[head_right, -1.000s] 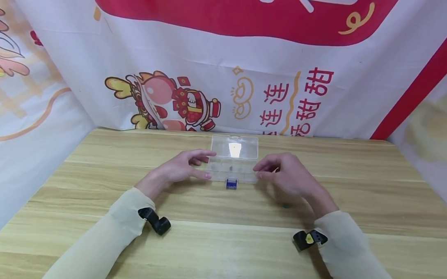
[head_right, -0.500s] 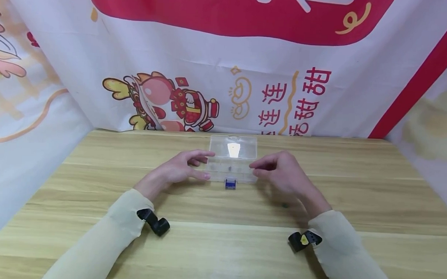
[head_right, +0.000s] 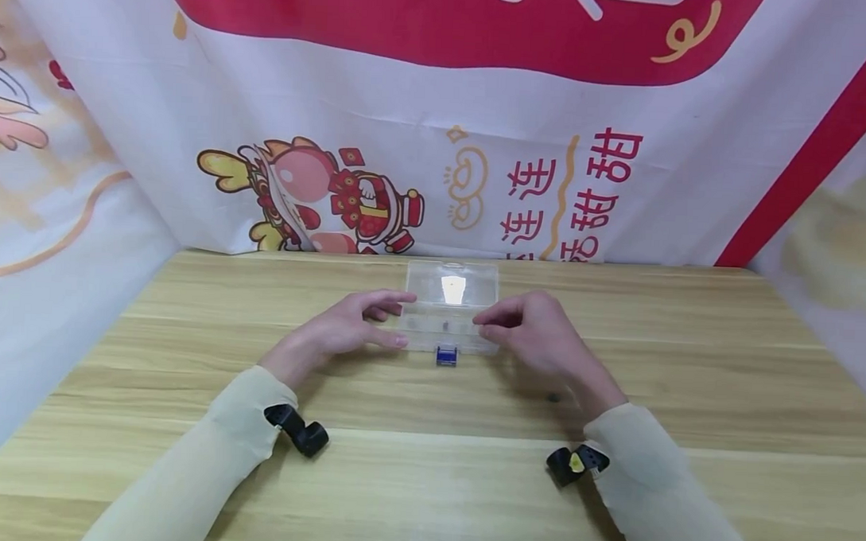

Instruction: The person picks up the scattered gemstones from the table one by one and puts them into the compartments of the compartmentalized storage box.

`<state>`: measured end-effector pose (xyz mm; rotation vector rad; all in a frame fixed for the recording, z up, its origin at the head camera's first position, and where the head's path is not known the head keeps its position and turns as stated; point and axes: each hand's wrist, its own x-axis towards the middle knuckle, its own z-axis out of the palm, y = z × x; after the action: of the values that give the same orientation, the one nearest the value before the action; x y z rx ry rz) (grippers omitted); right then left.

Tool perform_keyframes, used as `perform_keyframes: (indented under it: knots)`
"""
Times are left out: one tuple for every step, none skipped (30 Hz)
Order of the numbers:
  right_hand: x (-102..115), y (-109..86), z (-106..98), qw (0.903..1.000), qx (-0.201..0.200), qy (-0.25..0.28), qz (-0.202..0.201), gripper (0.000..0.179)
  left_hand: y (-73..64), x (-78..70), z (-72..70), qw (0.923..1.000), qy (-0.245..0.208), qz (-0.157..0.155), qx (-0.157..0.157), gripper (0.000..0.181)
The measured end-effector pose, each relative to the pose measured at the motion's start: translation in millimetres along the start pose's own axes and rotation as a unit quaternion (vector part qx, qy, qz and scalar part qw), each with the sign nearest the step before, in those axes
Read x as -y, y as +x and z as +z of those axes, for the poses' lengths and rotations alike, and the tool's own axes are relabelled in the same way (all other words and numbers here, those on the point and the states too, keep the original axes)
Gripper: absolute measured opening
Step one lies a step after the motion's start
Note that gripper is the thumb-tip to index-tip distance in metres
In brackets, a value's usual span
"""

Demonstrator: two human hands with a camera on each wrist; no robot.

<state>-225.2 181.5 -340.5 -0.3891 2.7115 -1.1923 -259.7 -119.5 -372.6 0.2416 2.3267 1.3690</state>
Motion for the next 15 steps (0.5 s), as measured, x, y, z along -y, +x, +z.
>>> perform_keyframes:
  knots:
    - [2.0, 2.2, 1.3, 1.0, 0.001, -0.003, -0.002, 0.019, -0.1, 0.6, -1.0, 1.0, 0.001, 0.001, 0.001, 0.069]
    - [4.1, 4.3, 2.4, 1.0, 0.001, -0.007, -0.004, 0.019, -0.3, 1.0, -1.8, 1.0, 0.001, 0.003, 0.002, 0.07]
    - [6.2, 6.4, 3.4, 0.9999, 0.002, -0.011, -0.005, 0.019, -0.3, 1.3, -2.6, 1.0, 0.0, 0.005, 0.003, 0.07]
    - [8.2, 8.3, 4.2, 0.9999, 0.003, -0.015, -0.006, 0.018, -0.5, 1.2, -3.0, 1.0, 0.0, 0.004, 0.004, 0.07]
    - [9.9, 10.1, 4.9, 0.9998, 0.003, -0.019, -0.007, 0.018, -0.6, 1.0, -3.3, 1.0, -0.001, 0.003, 0.004, 0.07]
    - [11.4, 11.6, 5.5, 0.9997, 0.003, -0.024, -0.006, 0.017, -0.4, 0.7, -3.5, 1.0, -0.002, 0.003, 0.005, 0.07]
    - [12.5, 12.9, 5.9, 0.9996, 0.003, -0.026, -0.005, 0.017, -0.3, 0.7, -3.6, 1.0, -0.002, 0.002, 0.005, 0.07]
    - [13.2, 13.9, 6.5, 0.9996, 0.005, -0.026, -0.004, 0.017, -0.3, 0.5, -3.4, 1.0, -0.003, 0.002, 0.005, 0.07]
    - [13.7, 14.7, 7.0, 0.9996, 0.006, -0.026, -0.002, 0.016, -0.4, 0.5, -3.3, 1.0, -0.003, 0.001, 0.005, 0.069]
    - [13.9, 15.3, 7.5, 0.9997, 0.008, -0.024, 0.001, 0.016, -0.4, 0.4, -3.0, 1.0, -0.004, -0.001, 0.005, 0.069]
    - [13.6, 15.7, 8.1, 0.9997, 0.009, -0.022, 0.002, 0.016, -0.4, 0.2, -2.7, 1.0, -0.005, -0.003, 0.004, 0.07]
    - [13.1, 16.0, 8.7, 0.9997, 0.011, -0.021, 0.003, 0.016, -0.2, 0.1, -2.3, 1.0, -0.005, -0.004, 0.004, 0.07]
    - [12.5, 16.1, 9.2, 0.9997, 0.013, -0.019, 0.004, 0.016, -0.2, 0.0, -2.0, 1.0, -0.006, -0.006, 0.004, 0.07]
    - [11.7, 16.1, 9.7, 0.9997, 0.015, -0.018, 0.005, 0.016, -0.1, -0.2, -1.8, 0.9999, -0.006, -0.007, 0.004, 0.069]
    - [11.1, 16.0, 9.9, 0.9997, 0.015, -0.018, 0.007, 0.016, 0.0, -0.6, -1.5, 0.9999, -0.007, -0.008, 0.003, 0.069]
